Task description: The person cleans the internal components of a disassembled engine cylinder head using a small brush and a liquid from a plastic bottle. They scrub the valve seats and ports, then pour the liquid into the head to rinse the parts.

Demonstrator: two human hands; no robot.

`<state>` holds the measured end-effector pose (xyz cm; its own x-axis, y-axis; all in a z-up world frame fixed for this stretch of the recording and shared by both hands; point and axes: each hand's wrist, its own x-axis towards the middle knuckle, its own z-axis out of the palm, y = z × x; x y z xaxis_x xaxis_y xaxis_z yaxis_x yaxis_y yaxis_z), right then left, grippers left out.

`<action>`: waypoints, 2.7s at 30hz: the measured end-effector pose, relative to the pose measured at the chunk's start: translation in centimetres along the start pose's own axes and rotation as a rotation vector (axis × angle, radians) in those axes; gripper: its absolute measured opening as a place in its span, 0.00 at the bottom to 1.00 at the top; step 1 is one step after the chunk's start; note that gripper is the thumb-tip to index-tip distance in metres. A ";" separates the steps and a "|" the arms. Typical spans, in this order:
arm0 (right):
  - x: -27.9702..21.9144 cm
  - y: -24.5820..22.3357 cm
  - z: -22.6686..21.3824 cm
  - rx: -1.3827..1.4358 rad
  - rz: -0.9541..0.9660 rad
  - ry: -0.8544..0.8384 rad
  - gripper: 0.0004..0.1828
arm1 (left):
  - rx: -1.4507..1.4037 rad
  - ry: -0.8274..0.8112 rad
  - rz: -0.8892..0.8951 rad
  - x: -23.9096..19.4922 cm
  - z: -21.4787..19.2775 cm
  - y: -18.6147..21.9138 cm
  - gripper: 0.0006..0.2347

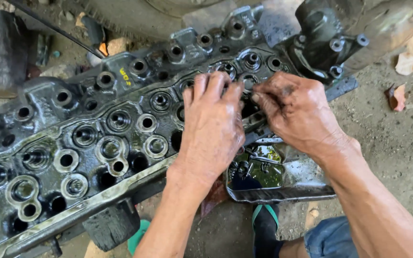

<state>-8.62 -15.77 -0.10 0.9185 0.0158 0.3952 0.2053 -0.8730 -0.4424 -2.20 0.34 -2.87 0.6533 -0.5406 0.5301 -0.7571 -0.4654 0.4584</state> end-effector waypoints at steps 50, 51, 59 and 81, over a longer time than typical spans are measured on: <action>-0.6 -0.1 -2.0 -0.079 0.022 -0.012 0.11 | -0.070 -0.022 -0.052 -0.4 0.3 -0.3 0.10; -1.0 0.2 -2.1 -0.025 0.012 0.039 0.12 | -0.063 -0.021 -0.047 -0.5 0.3 -0.4 0.11; 0.0 -0.2 -2.0 -0.110 -0.043 -0.028 0.07 | -0.061 -0.020 -0.046 0.0 0.3 -0.3 0.11; -0.1 -0.4 0.7 -0.095 -0.040 0.035 0.03 | -0.062 -0.003 -0.020 0.1 0.3 0.0 0.09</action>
<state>-8.55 -15.08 -0.46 0.8977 0.0357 0.4392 0.2066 -0.9144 -0.3480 -2.14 0.09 -3.10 0.6680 -0.5336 0.5187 -0.7425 -0.4319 0.5120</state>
